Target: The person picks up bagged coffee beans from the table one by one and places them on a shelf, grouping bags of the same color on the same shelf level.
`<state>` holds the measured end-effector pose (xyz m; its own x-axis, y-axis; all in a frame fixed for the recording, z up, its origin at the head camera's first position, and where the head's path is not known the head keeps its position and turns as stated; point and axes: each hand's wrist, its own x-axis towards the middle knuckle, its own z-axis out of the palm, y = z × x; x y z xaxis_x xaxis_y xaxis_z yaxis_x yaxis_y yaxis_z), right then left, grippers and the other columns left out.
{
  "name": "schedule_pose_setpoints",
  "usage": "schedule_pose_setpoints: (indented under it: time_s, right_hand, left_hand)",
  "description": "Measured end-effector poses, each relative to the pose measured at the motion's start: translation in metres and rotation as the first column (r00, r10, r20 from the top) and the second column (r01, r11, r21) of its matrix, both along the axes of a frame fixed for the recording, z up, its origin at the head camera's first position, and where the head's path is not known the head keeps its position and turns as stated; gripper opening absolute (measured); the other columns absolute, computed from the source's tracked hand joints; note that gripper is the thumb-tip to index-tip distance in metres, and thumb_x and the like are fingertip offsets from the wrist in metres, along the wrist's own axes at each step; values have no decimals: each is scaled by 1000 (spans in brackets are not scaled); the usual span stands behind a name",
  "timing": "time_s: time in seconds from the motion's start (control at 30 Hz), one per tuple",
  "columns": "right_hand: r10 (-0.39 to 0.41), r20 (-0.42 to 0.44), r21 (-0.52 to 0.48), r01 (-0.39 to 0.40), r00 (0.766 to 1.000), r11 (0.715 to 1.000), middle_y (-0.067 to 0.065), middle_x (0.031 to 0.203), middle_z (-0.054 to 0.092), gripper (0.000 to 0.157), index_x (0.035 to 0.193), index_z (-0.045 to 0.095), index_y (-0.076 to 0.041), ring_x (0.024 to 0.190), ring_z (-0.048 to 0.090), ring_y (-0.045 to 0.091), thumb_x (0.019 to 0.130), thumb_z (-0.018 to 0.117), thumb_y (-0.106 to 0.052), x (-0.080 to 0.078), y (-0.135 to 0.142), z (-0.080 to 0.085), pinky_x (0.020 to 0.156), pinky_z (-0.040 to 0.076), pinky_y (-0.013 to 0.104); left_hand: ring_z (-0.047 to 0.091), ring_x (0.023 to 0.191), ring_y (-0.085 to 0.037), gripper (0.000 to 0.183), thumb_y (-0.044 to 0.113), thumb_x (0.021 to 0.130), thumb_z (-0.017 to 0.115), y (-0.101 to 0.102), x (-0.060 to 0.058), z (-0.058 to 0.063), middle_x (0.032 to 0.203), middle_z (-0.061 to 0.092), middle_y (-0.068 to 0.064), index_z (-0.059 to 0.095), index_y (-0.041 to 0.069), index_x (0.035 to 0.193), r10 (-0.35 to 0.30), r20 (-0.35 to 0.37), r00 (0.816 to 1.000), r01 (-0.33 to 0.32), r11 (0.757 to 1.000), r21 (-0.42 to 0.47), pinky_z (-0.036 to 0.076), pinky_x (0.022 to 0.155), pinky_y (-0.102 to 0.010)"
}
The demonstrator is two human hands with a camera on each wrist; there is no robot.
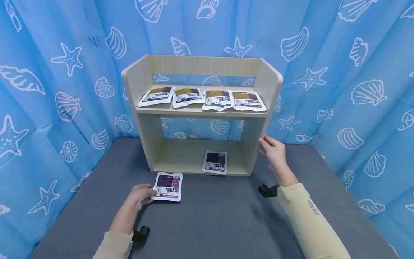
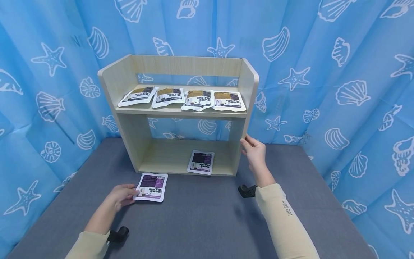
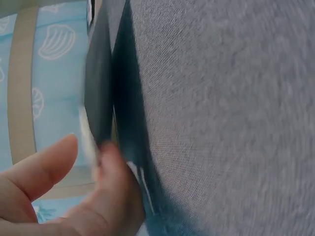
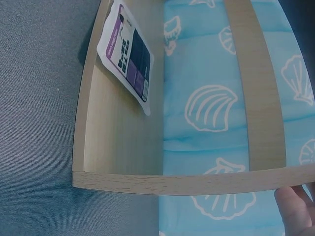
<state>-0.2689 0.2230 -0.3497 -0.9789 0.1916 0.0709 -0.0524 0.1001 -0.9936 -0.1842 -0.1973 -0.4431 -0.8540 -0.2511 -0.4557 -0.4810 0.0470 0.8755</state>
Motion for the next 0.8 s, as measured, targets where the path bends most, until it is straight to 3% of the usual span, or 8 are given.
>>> schedule_pose_setpoints:
  time_s: [0.17, 0.27, 0.5, 0.8]
  right_hand:
    - [-4, -2, 9, 4, 1000, 1000, 14, 144, 47, 45, 143, 45, -7, 129, 49, 25, 102, 53, -21, 0, 0, 1, 99, 46, 42]
    - [-4, -4, 17, 4, 1000, 1000, 14, 144, 47, 44, 143, 46, -7, 128, 50, 25, 102, 53, -21, 0, 0, 1, 99, 46, 41]
    - [-2, -13, 25, 3, 1000, 1000, 14, 144, 48, 44, 143, 46, -7, 129, 49, 26, 102, 53, -21, 1, 0, 0, 99, 45, 42]
    - [6, -17, 25, -5, 1000, 1000, 14, 145, 47, 45, 143, 45, -6, 128, 50, 25, 101, 53, -22, 1, 0, -1, 100, 45, 42]
  left_hand:
    - [63, 74, -14, 47, -14, 90, 57, 1, 1, -2, 105, 64, -23, 41, -19, 134, 18, -28, 999, -15, 994, 105, 57, 67, -27]
    - [65, 74, -14, 43, -12, 92, 55, -1, 2, -3, 92, 68, -13, 43, -18, 133, 25, -46, 999, -17, 986, 166, 57, 67, -26]
    - [68, 76, -14, 46, -9, 95, 52, -2, 3, -2, 88, 69, -10, 39, -16, 139, 13, -50, 999, 0, 963, 268, 57, 70, -24]
    - [68, 76, -14, 44, -9, 97, 49, -3, 4, -4, 86, 68, -9, 37, -17, 139, 1, -63, 998, 18, 955, 297, 57, 70, -23]
